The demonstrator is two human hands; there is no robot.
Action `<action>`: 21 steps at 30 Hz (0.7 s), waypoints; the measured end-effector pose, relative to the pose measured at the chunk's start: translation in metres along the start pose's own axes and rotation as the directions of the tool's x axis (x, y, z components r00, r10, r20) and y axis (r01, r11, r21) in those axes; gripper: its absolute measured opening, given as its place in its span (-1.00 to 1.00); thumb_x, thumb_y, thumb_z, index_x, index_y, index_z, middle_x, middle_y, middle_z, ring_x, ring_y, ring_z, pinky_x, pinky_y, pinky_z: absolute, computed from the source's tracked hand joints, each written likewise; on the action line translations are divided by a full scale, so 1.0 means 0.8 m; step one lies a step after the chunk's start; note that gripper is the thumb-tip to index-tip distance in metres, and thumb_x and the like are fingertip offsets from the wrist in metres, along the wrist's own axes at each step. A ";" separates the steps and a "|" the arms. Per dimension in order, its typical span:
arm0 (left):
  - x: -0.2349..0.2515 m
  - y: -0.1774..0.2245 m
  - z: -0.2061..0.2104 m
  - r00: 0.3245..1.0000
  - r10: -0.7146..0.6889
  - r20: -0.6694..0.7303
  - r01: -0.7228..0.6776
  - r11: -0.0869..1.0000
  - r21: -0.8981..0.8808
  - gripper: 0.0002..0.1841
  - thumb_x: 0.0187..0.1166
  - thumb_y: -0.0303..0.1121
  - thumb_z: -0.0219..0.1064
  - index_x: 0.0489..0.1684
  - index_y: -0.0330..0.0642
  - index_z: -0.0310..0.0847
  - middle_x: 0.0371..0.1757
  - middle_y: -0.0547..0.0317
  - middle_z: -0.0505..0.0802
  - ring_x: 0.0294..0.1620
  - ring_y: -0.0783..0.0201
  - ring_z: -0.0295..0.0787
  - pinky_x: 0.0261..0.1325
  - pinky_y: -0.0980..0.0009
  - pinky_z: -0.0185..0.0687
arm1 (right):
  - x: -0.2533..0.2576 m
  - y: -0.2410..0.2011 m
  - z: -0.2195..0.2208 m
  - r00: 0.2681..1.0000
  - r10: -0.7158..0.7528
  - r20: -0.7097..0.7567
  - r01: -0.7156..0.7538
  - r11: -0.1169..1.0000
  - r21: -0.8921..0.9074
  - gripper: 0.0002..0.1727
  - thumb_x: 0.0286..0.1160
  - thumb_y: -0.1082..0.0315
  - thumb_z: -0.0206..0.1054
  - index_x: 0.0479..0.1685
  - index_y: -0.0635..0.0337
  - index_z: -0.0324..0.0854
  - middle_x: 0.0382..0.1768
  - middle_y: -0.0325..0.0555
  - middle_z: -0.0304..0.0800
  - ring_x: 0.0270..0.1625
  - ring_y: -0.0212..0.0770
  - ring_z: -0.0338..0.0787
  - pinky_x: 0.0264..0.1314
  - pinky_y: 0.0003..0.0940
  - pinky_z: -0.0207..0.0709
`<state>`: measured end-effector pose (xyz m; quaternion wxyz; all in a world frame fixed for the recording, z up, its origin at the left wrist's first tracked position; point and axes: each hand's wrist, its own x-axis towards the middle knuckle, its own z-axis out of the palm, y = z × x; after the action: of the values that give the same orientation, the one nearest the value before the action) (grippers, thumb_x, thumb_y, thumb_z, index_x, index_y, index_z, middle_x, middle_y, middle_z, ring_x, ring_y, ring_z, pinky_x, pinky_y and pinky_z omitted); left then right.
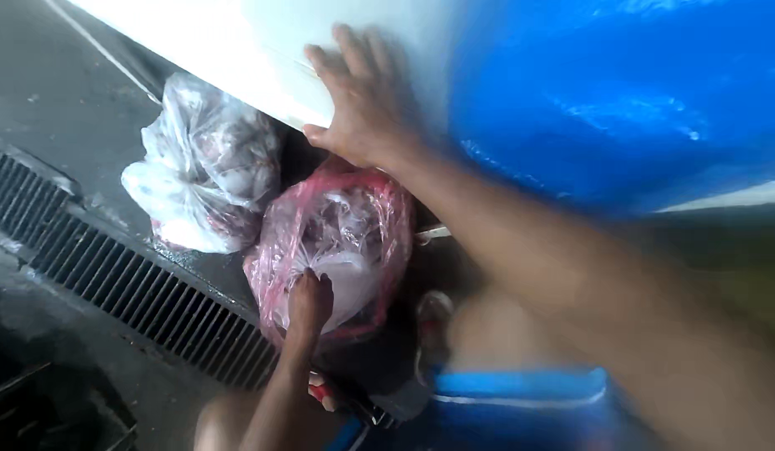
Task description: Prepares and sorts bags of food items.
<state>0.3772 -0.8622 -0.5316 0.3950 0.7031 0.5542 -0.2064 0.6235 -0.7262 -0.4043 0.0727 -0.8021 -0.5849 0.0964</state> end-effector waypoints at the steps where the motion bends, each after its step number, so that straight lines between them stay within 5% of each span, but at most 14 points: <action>1: 0.007 -0.004 0.012 0.994 -0.078 0.075 0.073 0.995 0.070 -0.43 0.83 0.03 -0.03 0.21 -0.33 0.69 0.17 -0.25 0.84 0.29 -0.16 0.78 0.36 -0.19 0.61 | -0.002 0.002 0.001 0.999 -0.021 -0.030 0.022 1.000 0.013 0.08 0.21 -0.44 0.36 0.88 -0.37 0.14 0.90 0.03 -0.02 0.89 0.33 -0.07 0.74 0.60 -0.20; 4: 0.026 -0.019 0.034 0.983 -0.122 0.134 0.108 0.989 0.105 -0.24 0.80 0.25 -0.16 0.00 -0.31 0.76 0.16 -0.26 0.84 0.30 -0.21 0.77 0.29 -0.28 0.62 | -0.024 0.009 -0.003 0.955 -0.153 -0.255 0.182 0.979 0.094 -0.13 0.40 -0.23 0.36 0.81 -0.24 0.31 0.83 -0.05 0.21 0.80 0.12 0.25 0.75 0.25 0.11; 7: 0.029 -0.018 0.045 0.998 -0.035 0.047 0.041 0.992 -0.117 -0.31 0.70 0.24 0.12 0.17 -0.33 0.72 0.20 -0.27 0.82 0.31 -0.21 0.76 0.37 -0.28 0.59 | -0.104 0.012 -0.006 0.881 -0.279 -0.382 0.377 0.902 0.211 -0.34 0.50 0.12 0.36 0.65 0.07 0.50 0.69 0.06 0.44 0.73 0.04 0.40 0.77 0.01 0.29; 9: 0.035 -0.021 0.053 0.997 -0.032 -0.070 0.001 0.915 -0.403 -0.37 0.55 0.02 0.41 0.42 -0.33 0.58 0.26 -0.25 0.79 0.32 -0.14 0.74 0.44 -0.19 0.58 | -0.178 0.008 0.007 0.907 -0.298 -0.298 0.390 0.861 0.327 -0.46 0.56 0.23 0.31 0.55 0.15 0.57 0.52 0.03 0.63 0.53 -0.10 0.64 0.55 -0.13 0.58; 12: 0.050 -0.021 0.056 0.986 -0.072 -0.151 -0.075 0.615 -0.785 -0.52 0.42 -0.30 0.52 0.29 -0.31 0.62 0.02 -0.11 0.82 0.01 0.07 0.78 0.13 0.03 0.72 | -0.244 0.024 0.057 0.959 -0.268 0.095 0.182 0.835 0.520 -0.61 0.65 0.20 0.28 0.37 0.08 0.70 0.13 -0.15 0.85 0.06 -0.33 0.85 0.17 -0.29 0.80; 15: 0.050 -0.013 0.044 0.991 -0.099 -0.095 -0.081 0.134 -0.988 -0.75 0.64 -0.36 0.32 0.11 -0.33 0.67 -0.15 0.00 0.81 -0.18 0.21 0.74 -0.07 0.20 0.71 | -0.248 0.029 0.088 0.829 -0.219 0.514 0.011 0.927 0.376 -0.52 0.74 0.09 0.18 0.51 0.10 0.61 0.22 0.00 0.82 0.19 -0.08 0.83 0.39 -0.02 0.65; 18: 0.026 0.010 0.031 0.995 -0.070 0.072 0.064 -0.115 -0.991 -0.76 0.72 -0.24 0.19 -0.10 -0.26 0.59 -0.46 0.10 0.72 -0.51 0.24 0.68 -0.37 0.23 0.73 | -0.239 0.021 0.100 0.852 -0.203 0.483 -0.003 0.920 0.392 -0.59 0.74 0.17 0.14 0.39 0.12 0.69 0.12 -0.01 0.86 0.17 -0.10 0.83 0.39 -0.03 0.64; 21: 0.000 0.016 0.050 0.993 -0.078 0.090 0.088 -0.038 -0.995 -0.86 0.67 -0.42 0.18 -0.31 -0.24 0.48 -0.63 0.19 0.58 -0.69 0.28 0.53 -0.53 0.30 0.62 | -0.235 0.011 0.117 0.939 -0.119 0.322 -0.072 0.850 0.522 -0.74 0.68 0.31 0.17 0.03 0.15 0.78 -0.15 -0.11 0.88 -0.08 -0.24 0.86 0.14 -0.17 0.74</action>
<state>0.3952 -0.8942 -0.5515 0.7682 0.1705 0.5731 0.2287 0.5532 -0.9073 -0.4842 0.1879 -0.7146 -0.5495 0.3900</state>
